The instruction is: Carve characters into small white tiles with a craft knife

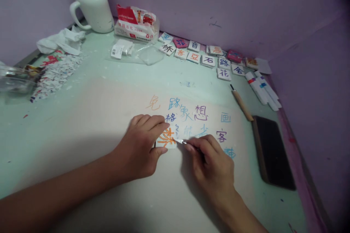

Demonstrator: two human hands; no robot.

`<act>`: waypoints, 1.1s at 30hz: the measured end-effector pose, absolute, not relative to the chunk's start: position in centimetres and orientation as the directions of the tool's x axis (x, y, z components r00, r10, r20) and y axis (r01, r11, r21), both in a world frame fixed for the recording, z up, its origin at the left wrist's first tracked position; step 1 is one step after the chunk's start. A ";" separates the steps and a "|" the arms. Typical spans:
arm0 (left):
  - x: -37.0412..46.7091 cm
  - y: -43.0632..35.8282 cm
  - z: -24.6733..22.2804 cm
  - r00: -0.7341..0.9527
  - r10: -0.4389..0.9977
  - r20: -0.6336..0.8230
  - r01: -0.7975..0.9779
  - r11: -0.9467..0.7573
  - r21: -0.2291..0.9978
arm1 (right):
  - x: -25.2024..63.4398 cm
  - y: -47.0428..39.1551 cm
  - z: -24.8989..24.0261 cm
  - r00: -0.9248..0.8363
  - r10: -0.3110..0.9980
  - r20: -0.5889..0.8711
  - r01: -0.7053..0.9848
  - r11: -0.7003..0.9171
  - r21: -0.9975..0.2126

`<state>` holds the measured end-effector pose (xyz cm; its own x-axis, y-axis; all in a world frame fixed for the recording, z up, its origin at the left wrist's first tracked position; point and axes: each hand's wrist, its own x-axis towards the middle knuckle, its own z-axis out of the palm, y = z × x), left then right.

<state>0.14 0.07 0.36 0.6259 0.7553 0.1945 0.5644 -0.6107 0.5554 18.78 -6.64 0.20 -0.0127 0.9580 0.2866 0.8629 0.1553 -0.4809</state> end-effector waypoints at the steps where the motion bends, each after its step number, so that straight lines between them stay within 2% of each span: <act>1: 0.1 0.1 0.4 0.626 0.756 0.191 0.566 -0.609 0.555 | 18.9 -6.6 0.2 -0.017 0.957 0.290 0.843 0.169 -0.511; 8: 0.2 0.1 0.4 0.626 0.762 0.163 0.580 -0.595 0.557 | 19.4 -6.7 0.7 0.013 0.969 0.249 0.765 0.150 -0.626; 15: 0.0 0.2 0.4 0.639 0.751 0.168 0.571 -0.609 0.551 | 19.4 -7.3 0.9 -0.043 0.984 0.172 0.836 0.130 -0.533; 18: 0.0 0.2 0.3 0.620 0.759 0.197 0.588 -0.616 0.524 | 19.3 -7.4 0.7 -0.055 0.986 0.160 0.839 0.132 -0.527; 24: -0.1 0.0 0.4 0.619 0.758 0.204 0.600 -0.624 0.501 | 19.8 -7.1 2.1 -0.057 0.997 0.048 0.735 0.075 -0.674; 27: -0.1 0.0 0.4 0.619 0.760 0.198 0.601 -0.620 0.504 | 20.2 -7.2 3.7 -0.225 0.972 -0.076 0.698 0.106 -0.708; 29: -0.1 0.1 0.4 0.619 0.762 0.190 0.604 -0.617 0.505 | 20.4 -7.4 4.4 -0.447 0.862 -0.237 0.666 0.144 -0.732; 30: -0.1 0.1 0.4 0.620 0.761 0.189 0.603 -0.617 0.505 | 20.6 -7.6 4.5 -0.459 0.837 -0.297 0.707 0.142 -0.693; 33: -0.1 0.1 0.3 0.619 0.761 0.196 0.601 -0.619 0.506 | 21.4 -8.0 4.3 -0.212 0.948 -0.238 0.857 0.064 -0.511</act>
<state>-0.06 0.08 0.34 0.6189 0.7606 0.1959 0.6008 -0.6191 0.5057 21.42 -7.96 4.34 -0.2123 0.9478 -0.2380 0.8571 0.0636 -0.5112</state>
